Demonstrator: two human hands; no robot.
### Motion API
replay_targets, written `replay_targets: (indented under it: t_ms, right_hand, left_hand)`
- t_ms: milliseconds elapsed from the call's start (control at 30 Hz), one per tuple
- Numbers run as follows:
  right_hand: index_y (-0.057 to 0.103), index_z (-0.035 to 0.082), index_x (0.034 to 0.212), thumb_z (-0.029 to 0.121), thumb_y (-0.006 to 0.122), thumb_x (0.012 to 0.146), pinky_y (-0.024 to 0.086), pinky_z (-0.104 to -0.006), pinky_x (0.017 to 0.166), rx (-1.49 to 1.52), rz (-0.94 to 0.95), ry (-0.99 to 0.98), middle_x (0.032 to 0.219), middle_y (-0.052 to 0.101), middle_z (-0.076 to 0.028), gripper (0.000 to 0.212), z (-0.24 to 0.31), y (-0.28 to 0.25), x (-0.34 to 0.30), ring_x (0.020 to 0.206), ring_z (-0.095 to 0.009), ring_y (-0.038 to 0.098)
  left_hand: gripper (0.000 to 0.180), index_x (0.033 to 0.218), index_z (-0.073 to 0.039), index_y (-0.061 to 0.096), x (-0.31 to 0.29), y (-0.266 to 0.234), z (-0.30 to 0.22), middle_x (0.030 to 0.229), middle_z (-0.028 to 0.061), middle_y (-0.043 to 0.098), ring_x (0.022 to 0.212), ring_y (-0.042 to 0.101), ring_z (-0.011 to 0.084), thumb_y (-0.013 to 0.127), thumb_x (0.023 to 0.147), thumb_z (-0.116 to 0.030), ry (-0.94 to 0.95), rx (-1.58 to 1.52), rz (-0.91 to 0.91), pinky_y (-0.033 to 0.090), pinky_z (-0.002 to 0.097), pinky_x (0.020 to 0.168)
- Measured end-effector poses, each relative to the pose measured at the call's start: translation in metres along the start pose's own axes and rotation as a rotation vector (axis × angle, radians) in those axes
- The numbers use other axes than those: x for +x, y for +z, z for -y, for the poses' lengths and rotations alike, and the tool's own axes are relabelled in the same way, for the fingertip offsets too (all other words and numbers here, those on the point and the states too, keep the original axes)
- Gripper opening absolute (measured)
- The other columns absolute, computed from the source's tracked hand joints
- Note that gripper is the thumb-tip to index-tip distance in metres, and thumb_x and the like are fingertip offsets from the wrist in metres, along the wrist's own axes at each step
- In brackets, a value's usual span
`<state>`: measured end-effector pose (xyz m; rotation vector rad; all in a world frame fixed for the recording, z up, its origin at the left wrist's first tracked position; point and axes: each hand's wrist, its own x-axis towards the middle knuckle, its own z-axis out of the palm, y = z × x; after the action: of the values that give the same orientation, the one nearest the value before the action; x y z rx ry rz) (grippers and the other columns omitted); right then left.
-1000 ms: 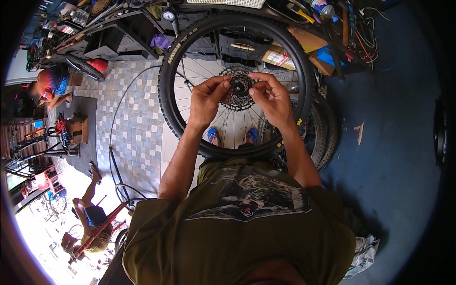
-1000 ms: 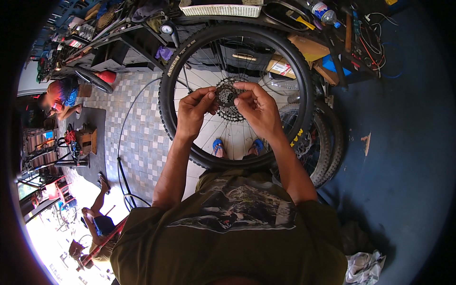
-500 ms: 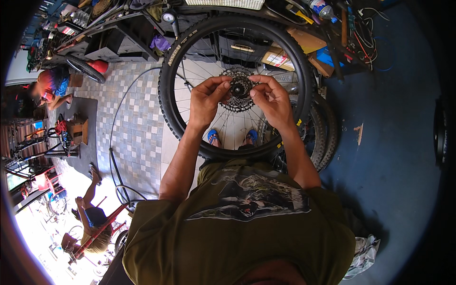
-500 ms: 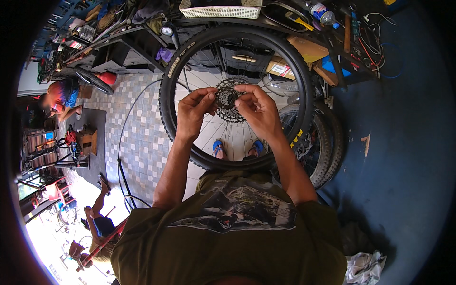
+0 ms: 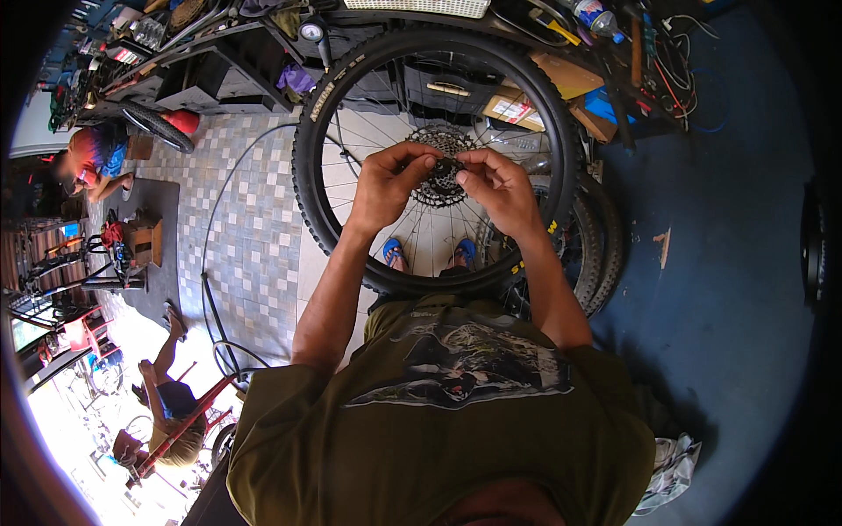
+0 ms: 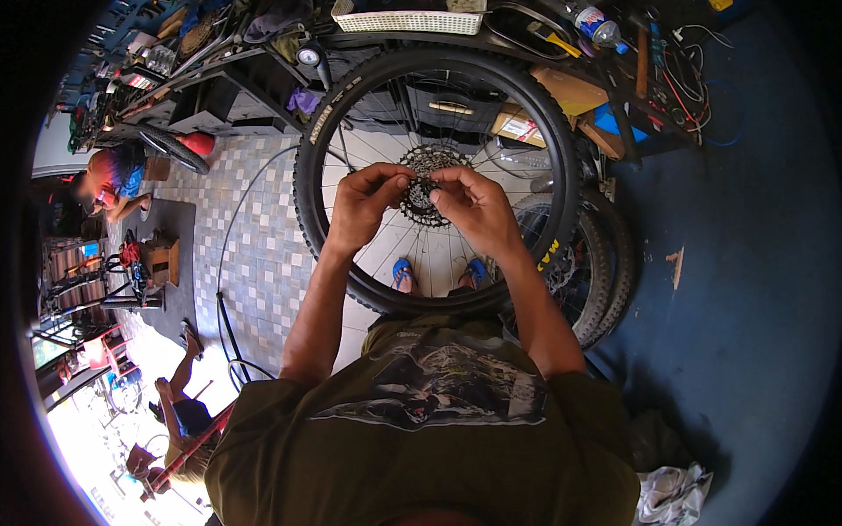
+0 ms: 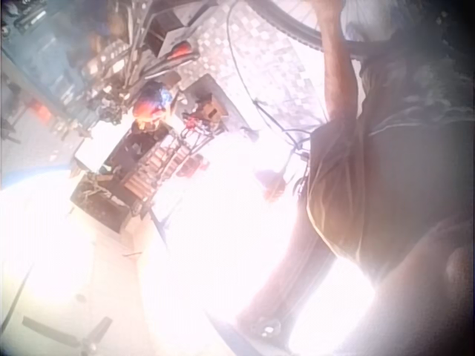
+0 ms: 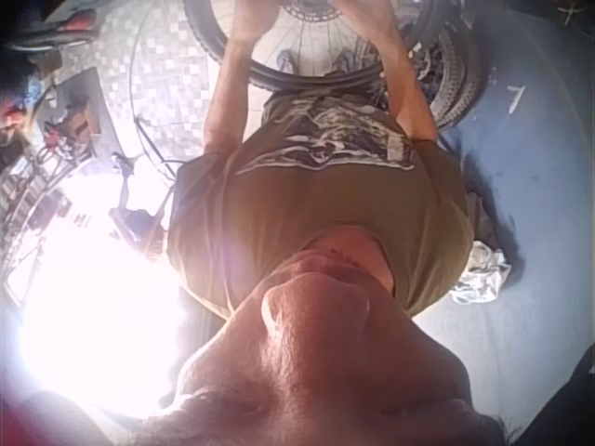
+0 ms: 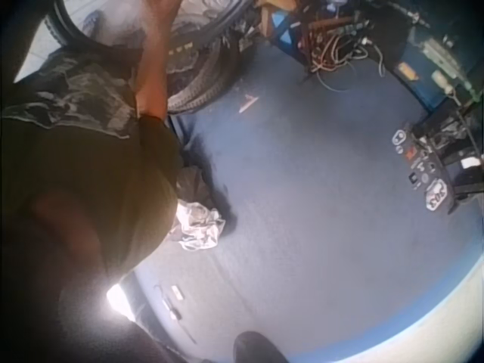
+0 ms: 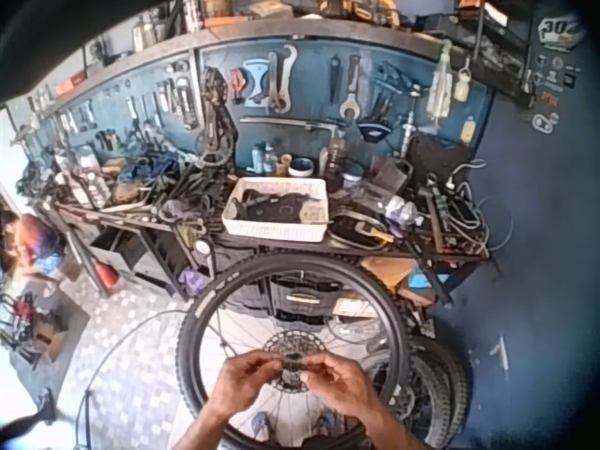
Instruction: The person works on a bicycle wheel's cassette, repeatedly inserting and removing small metal spacers between the sprockets. They then move the wheel aside, pick up a bicycle frame, and adjust the seat post and saddle angle.
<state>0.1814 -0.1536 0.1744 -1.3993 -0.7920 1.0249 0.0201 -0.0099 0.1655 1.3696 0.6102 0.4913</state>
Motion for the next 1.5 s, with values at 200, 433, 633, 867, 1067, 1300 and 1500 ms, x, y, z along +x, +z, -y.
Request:
replay_targets:
  t_ms: [200, 433, 633, 867, 1067, 1300, 1500]
  right_hand:
    - [0.073, 0.008, 0.114, 0.003, 0.073, 0.091, 0.05, -0.0255, 0.071, -0.528, -0.15, -0.365, 0.1, 0.06, -0.003, 0.024, -0.005, 0.001, 0.004, 0.084, -0.012, 0.062]
    - [0.073, 0.012, 0.115, 0.006, 0.075, 0.088, 0.055, -0.0312, 0.07, -0.713, -0.049, -0.335, 0.103, 0.059, -0.008, 0.027, -0.049, -0.004, -0.004, 0.084, -0.02, 0.066]
    - [0.063, 0.004, 0.128, 0.008, 0.069, 0.095, 0.051, -0.028, 0.066, -0.374, -0.055, 0.039, 0.096, 0.063, -0.005, 0.034, -0.107, -0.016, 0.004, 0.077, -0.011, 0.063]
    - [0.065, 0.001, 0.123, 0.008, 0.065, 0.096, 0.052, -0.0281, 0.07, -0.417, -0.158, 0.084, 0.088, 0.068, -0.003, 0.028, -0.162, -0.018, 0.05, 0.078, -0.01, 0.064]
    - [0.069, 0.003, 0.117, 0.009, 0.067, 0.093, 0.054, -0.0288, 0.075, -0.449, -0.167, 0.092, 0.09, 0.072, -0.005, 0.025, -0.175, -0.018, 0.07, 0.081, -0.012, 0.068]
    - [0.07, 0.004, 0.114, 0.01, 0.069, 0.093, 0.055, -0.0299, 0.075, -0.476, -0.158, 0.116, 0.089, 0.073, -0.006, 0.022, -0.174, -0.021, 0.071, 0.081, -0.014, 0.069]
    - [0.071, 0.004, 0.11, 0.01, 0.07, 0.091, 0.055, -0.031, 0.073, -0.539, -0.183, 0.074, 0.088, 0.073, -0.007, 0.02, -0.176, -0.019, 0.072, 0.078, -0.016, 0.069]
  left_hand:
    - [0.029, 0.117, 0.003, 0.07, 0.007, 0.002, 0.01, 0.086, 0.0061, 0.072, 0.075, 0.063, 0.0093, 0.071, 0.098, -0.018, -0.164, 0.005, -0.082, 0.054, 0.0255, 0.066]
    - [0.035, 0.127, 0.004, 0.063, 0.0, 0.002, 0.071, 0.089, 0.0072, 0.071, 0.077, 0.069, 0.0143, 0.069, 0.098, -0.013, -0.39, -0.325, 0.001, 0.058, 0.0279, 0.068]
    - [0.035, 0.131, 0.001, 0.062, 0.003, 0.002, 0.13, 0.085, 0.0068, 0.07, 0.075, 0.069, 0.0139, 0.065, 0.097, -0.005, -0.43, -0.103, -0.029, 0.059, 0.0282, 0.066]
    - [0.029, 0.122, 0.004, 0.06, 0.031, 0.01, 0.165, 0.084, 0.0117, 0.071, 0.071, 0.071, 0.0173, 0.067, 0.095, -0.005, -0.364, -0.057, -0.21, 0.061, 0.0301, 0.064]
    - [0.027, 0.117, 0.003, 0.06, 0.045, 0.006, 0.178, 0.085, 0.0151, 0.073, 0.071, 0.072, 0.0189, 0.07, 0.094, -0.007, -0.42, -0.012, -0.223, 0.061, 0.0309, 0.06]
    - [0.023, 0.111, 0.003, 0.064, 0.045, 0.006, 0.185, 0.081, 0.0131, 0.073, 0.066, 0.071, 0.017, 0.073, 0.093, -0.009, -0.388, 0.039, -0.215, 0.059, 0.0296, 0.055]
    - [0.021, 0.107, 0.004, 0.065, 0.046, 0.005, 0.187, 0.076, 0.0111, 0.072, 0.061, 0.068, 0.0148, 0.073, 0.091, -0.008, -0.353, 0.144, -0.213, 0.054, 0.0286, 0.051]
